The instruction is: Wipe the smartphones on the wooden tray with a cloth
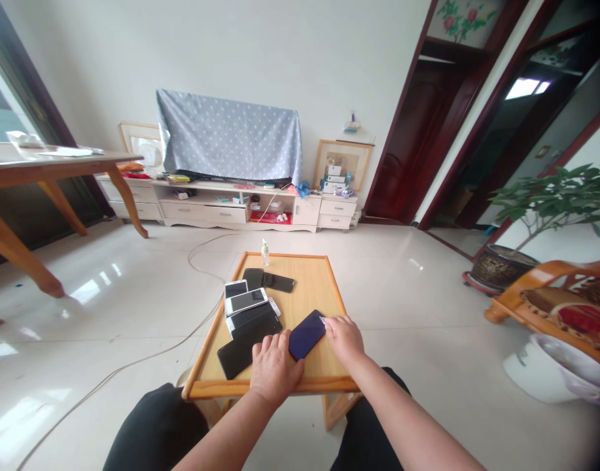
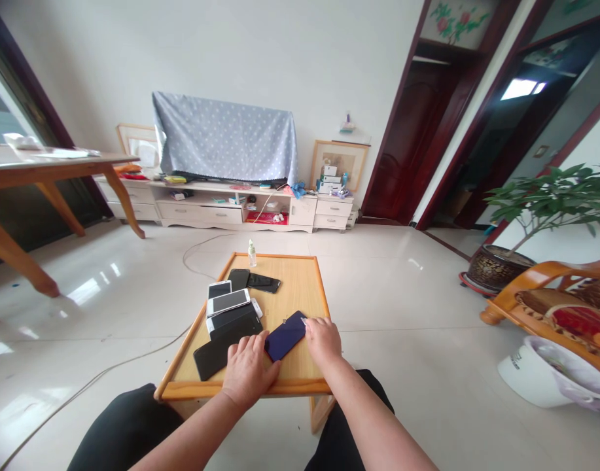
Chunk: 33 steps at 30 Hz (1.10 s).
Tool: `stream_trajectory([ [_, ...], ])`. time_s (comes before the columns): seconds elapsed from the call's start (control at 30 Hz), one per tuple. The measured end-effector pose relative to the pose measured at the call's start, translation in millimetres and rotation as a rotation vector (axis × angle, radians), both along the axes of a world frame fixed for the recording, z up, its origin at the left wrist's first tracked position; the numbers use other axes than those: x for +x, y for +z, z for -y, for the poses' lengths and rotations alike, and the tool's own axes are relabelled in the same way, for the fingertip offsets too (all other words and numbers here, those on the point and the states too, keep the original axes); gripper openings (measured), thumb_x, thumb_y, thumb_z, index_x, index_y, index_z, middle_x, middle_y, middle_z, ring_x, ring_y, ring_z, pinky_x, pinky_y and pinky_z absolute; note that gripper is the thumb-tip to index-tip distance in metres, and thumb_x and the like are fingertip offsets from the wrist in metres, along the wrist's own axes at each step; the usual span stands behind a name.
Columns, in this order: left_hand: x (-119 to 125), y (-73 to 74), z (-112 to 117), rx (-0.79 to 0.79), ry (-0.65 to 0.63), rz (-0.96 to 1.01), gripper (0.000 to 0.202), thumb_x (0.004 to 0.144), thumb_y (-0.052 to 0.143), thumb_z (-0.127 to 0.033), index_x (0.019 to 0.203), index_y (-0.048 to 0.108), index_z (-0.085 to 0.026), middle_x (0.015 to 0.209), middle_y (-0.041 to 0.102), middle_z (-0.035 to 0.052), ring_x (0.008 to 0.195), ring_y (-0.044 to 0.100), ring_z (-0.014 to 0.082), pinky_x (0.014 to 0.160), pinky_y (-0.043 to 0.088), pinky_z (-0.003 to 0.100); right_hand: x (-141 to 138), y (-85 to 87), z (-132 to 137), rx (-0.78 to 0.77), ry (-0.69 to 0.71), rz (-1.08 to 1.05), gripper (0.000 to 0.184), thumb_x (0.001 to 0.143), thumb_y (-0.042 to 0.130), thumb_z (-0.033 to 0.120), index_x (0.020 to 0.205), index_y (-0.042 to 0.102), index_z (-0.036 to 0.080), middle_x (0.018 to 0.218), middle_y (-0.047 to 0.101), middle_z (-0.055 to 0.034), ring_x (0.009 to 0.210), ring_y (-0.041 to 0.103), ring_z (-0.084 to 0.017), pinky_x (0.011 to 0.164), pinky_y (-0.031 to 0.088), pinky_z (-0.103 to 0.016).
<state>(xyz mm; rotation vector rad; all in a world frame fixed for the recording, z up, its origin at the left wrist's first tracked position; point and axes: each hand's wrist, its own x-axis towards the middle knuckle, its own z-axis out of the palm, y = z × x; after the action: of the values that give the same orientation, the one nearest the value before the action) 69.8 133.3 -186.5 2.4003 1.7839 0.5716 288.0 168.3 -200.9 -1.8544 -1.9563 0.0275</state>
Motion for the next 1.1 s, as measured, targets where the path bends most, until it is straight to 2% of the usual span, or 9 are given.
stream_trajectory([
  [0.1,-1.9,-5.8,-2.3,0.016,0.013,0.034,0.068,0.076,0.064,-0.039,0.138,0.046,-0.019,0.126,0.061,0.0117,0.115,0.049,0.0306,0.095,0.031,0.042,-28.2,2.0,26.6,-0.006,0.087,0.014,0.036,0.1,0.041,0.033,0.126,0.065,0.027,0.132,0.064,-0.0054,0.128,0.051,-0.026,0.106,0.036,-0.042],
  [0.27,-5.6,-14.4,-6.9,0.019,0.003,0.06,0.071,0.076,0.058,-0.025,0.143,0.04,-0.014,0.127,0.061,0.0128,0.112,0.051,0.0288,0.093,0.033,0.04,-59.2,-1.1,57.9,-0.053,0.425,-0.026,0.043,0.103,0.034,0.035,0.142,0.052,0.026,0.142,0.055,-0.0058,0.138,0.044,-0.025,0.12,0.015,-0.053],
  [0.33,-6.0,-14.7,-7.8,0.019,0.008,0.072,0.071,0.077,0.059,-0.03,0.144,0.039,-0.014,0.127,0.061,0.0131,0.113,0.051,0.0294,0.094,0.032,0.041,-51.0,-0.2,47.7,-0.067,0.402,-0.023,0.044,0.104,0.032,0.036,0.141,0.053,0.026,0.144,0.054,-0.006,0.139,0.043,-0.025,0.121,0.013,-0.055],
  [0.5,-7.6,-11.7,-9.1,-0.018,0.015,0.099,0.082,0.072,0.066,-0.04,0.146,0.036,-0.017,0.13,0.059,0.0129,0.116,0.049,0.0313,0.096,0.032,0.041,-32.8,4.4,17.5,-0.067,0.16,0.002,0.046,0.104,0.03,0.037,0.139,0.055,0.022,0.146,0.051,-0.0092,0.141,0.04,-0.028,0.119,0.015,-0.059],
  [0.67,-11.1,-15.4,-12.5,-0.041,0.014,0.106,0.076,0.078,0.057,-0.028,0.148,0.032,-0.016,0.127,0.061,0.0134,0.113,0.051,0.0297,0.095,0.032,0.041,-62.4,0.1,42.4,-0.101,0.439,-0.047,0.046,0.104,0.033,0.033,0.146,0.047,0.025,0.148,0.049,-0.006,0.142,0.038,-0.025,0.121,0.019,-0.052],
  [0.73,-11.6,-16.4,-13.7,-0.041,0.013,0.108,0.075,0.078,0.057,-0.027,0.148,0.033,-0.016,0.126,0.061,0.0137,0.112,0.051,0.0296,0.095,0.032,0.042,-61.5,-1.1,42.2,-0.122,0.486,-0.048,0.045,0.104,0.031,0.032,0.146,0.047,0.028,0.147,0.05,-0.0037,0.142,0.039,-0.023,0.122,0.016,-0.053],
  [0.93,-12.0,-15.6,-16.3,-0.048,0.015,0.138,0.084,0.072,0.066,-0.04,0.146,0.035,-0.017,0.124,0.061,0.0126,0.115,0.05,0.032,0.097,0.032,0.042,-33.3,-4.4,4.8,-0.091,0.103,-0.005,0.048,0.105,0.026,0.036,0.14,0.054,0.022,0.148,0.048,-0.0087,0.142,0.037,-0.028,0.119,0.016,-0.06],
  [1.0,-12.9,-17.4,-17.3,-0.046,0.022,0.141,0.082,0.074,0.064,-0.037,0.147,0.033,-0.016,0.124,0.061,0.0129,0.114,0.051,0.0317,0.097,0.032,0.042,-44.0,-7.3,9.9,-0.101,0.187,-0.002,0.048,0.104,0.028,0.037,0.143,0.051,0.021,0.149,0.046,-0.0089,0.144,0.035,-0.027,0.12,0.018,-0.057],
  [1.1,-14.1,-20.9,-18.7,-0.043,0.017,0.134,0.076,0.079,0.056,-0.026,0.15,0.028,-0.016,0.126,0.061,0.0129,0.112,0.052,0.0293,0.096,0.032,0.041,-66.3,-9.1,25.7,-0.131,0.455,-0.029,0.047,0.104,0.03,0.032,0.148,0.043,0.026,0.151,0.045,-0.0043,0.144,0.034,-0.023,0.121,0.021,-0.05],
])
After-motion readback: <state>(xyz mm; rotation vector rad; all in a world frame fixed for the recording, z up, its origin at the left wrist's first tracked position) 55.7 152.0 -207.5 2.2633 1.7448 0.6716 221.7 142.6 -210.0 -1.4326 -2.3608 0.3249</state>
